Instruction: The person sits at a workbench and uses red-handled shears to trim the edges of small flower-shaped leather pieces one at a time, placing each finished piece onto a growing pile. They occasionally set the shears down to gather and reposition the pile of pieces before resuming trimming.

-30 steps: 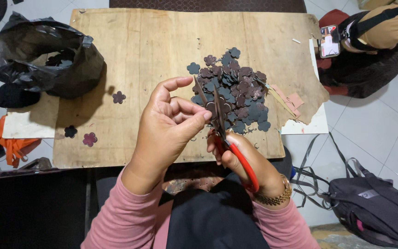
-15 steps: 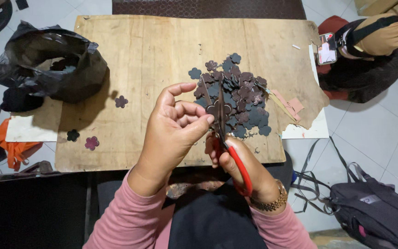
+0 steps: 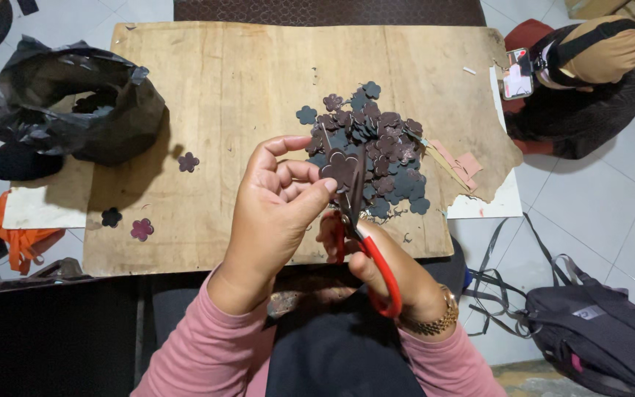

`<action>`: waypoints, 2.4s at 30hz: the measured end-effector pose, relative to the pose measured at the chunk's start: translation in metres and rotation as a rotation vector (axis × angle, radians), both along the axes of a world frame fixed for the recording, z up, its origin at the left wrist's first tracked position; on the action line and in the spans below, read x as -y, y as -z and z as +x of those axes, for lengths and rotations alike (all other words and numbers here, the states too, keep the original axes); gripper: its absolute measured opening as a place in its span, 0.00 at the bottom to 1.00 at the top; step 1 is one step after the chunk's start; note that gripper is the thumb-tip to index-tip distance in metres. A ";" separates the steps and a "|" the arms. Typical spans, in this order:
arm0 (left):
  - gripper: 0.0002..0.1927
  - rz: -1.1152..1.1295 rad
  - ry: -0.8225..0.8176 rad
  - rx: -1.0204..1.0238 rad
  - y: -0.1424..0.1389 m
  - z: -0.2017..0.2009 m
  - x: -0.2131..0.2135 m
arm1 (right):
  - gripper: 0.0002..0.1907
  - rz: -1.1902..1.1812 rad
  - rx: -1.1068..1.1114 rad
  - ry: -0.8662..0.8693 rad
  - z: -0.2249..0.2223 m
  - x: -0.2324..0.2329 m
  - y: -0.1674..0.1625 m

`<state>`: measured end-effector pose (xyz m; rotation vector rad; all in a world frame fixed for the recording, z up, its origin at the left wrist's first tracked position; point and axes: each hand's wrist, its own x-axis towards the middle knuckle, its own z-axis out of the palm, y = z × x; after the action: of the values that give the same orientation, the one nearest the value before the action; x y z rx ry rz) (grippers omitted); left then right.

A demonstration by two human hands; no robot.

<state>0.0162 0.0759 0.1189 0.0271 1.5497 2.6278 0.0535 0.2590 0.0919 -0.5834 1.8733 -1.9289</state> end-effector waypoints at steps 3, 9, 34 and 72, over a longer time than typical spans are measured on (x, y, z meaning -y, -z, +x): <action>0.26 -0.035 -0.038 -0.016 -0.001 0.002 -0.005 | 0.46 0.031 -0.012 0.063 -0.001 0.002 0.006; 0.25 -0.040 -0.082 -0.013 0.002 0.005 -0.015 | 0.46 0.023 -0.032 0.161 0.001 0.003 0.020; 0.24 0.001 -0.149 -0.061 0.020 0.004 -0.019 | 0.42 0.044 -0.062 0.241 -0.002 0.007 0.034; 0.08 0.044 0.097 0.014 0.016 0.003 -0.005 | 0.51 -0.033 -0.052 0.067 -0.001 0.008 0.004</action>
<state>0.0193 0.0805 0.1031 0.0849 1.4486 2.5812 0.0528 0.2509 0.0878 -0.5943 1.9188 -2.0087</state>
